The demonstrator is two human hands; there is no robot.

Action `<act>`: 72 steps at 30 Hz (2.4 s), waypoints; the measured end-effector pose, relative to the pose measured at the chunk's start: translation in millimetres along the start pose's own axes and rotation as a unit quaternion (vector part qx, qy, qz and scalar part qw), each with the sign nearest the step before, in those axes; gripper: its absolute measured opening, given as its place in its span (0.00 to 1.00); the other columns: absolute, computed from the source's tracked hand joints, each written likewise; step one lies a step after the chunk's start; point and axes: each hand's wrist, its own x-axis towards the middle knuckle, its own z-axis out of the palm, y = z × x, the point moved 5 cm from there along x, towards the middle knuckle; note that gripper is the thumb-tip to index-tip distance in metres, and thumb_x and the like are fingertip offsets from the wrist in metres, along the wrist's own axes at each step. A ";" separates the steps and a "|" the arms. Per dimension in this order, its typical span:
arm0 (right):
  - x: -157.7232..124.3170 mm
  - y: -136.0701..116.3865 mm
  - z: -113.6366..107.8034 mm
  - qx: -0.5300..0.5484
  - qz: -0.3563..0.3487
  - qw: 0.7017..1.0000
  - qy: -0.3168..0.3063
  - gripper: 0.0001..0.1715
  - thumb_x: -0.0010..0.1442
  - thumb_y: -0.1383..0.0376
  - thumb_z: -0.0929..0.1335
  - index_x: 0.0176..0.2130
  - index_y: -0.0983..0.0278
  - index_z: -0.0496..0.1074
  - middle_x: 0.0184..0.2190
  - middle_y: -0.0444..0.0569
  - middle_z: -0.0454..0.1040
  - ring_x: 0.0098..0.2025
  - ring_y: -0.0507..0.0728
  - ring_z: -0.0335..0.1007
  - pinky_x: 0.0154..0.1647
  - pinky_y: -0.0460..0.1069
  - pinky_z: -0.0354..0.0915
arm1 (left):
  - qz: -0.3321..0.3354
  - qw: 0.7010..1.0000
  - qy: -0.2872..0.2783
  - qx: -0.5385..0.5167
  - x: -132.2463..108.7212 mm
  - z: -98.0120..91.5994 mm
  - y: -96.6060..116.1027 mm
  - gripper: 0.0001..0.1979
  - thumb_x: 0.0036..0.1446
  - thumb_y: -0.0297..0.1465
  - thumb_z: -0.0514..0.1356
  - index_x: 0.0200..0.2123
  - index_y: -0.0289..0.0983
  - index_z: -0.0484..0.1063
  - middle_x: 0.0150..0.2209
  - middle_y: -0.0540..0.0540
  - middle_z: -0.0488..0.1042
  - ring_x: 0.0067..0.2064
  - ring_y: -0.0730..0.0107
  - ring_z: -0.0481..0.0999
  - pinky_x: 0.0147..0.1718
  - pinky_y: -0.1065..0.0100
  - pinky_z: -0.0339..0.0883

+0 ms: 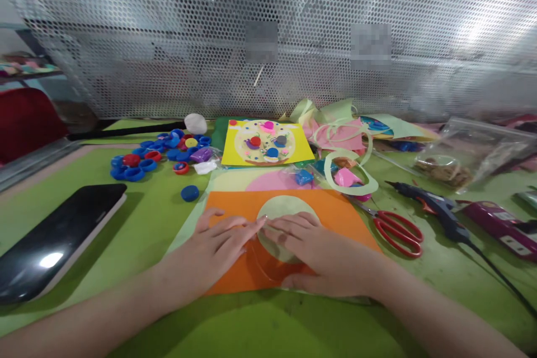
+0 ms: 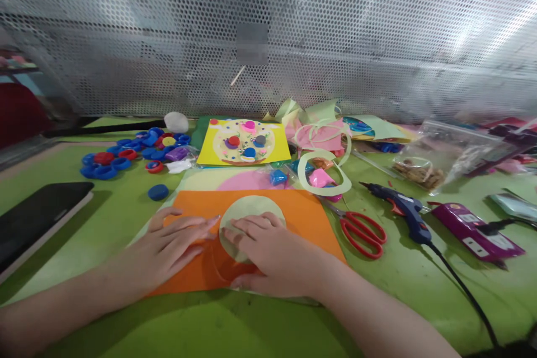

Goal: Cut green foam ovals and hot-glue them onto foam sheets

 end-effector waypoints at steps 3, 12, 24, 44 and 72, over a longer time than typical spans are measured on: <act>0.0 0.2 -0.1 -0.003 0.001 1.000 -0.002 0.40 0.61 0.50 0.61 0.63 0.68 0.51 0.62 0.58 0.56 0.63 0.63 0.46 0.62 0.60 0.43 | -0.007 1.000 -0.013 -0.018 0.5 0.8 0.0 0.24 0.63 0.19 0.43 0.62 0.35 0.46 0.45 0.46 0.76 0.50 0.67 0.70 0.54 0.56 0.49; 0.1 0.8 1.2 0.002 -0.001 1.000 0.001 0.39 0.60 0.52 0.63 0.63 0.66 0.52 0.63 0.57 0.55 0.63 0.63 0.46 0.62 0.60 0.43 | 0.070 0.996 0.046 0.015 5.8 -11.9 6.6 0.28 0.62 0.16 0.44 0.64 0.35 0.42 0.36 0.49 0.77 0.46 0.67 0.71 0.55 0.54 0.46; -1.2 0.0 2.4 0.001 -0.017 1.000 0.020 0.36 0.60 0.53 0.63 0.62 0.67 0.54 0.60 0.58 0.58 0.62 0.63 0.48 0.61 0.61 0.45 | 0.116 0.990 0.047 0.065 8.6 -10.6 10.5 0.31 0.58 0.18 0.51 0.59 0.54 0.53 0.34 0.54 0.74 0.44 0.68 0.69 0.50 0.57 0.52; 0.0 0.9 3.4 -0.004 -0.004 1.000 0.004 0.40 0.60 0.48 0.61 0.63 0.68 0.53 0.63 0.57 0.53 0.64 0.65 0.45 0.63 0.60 0.42 | 0.021 1.000 -0.007 -0.013 11.7 -9.1 -3.1 0.22 0.66 0.25 0.43 0.62 0.37 0.43 0.38 0.48 0.76 0.44 0.68 0.73 0.48 0.63 0.57; -11.7 21.6 -17.0 -0.010 0.097 0.995 0.018 0.34 0.61 0.55 0.63 0.62 0.66 0.54 0.61 0.53 0.59 0.61 0.63 0.53 0.59 0.58 0.53 | 0.014 0.997 0.071 -0.023 7.8 -8.8 -5.2 0.21 0.66 0.27 0.46 0.61 0.37 0.47 0.35 0.49 0.77 0.45 0.66 0.73 0.48 0.62 0.58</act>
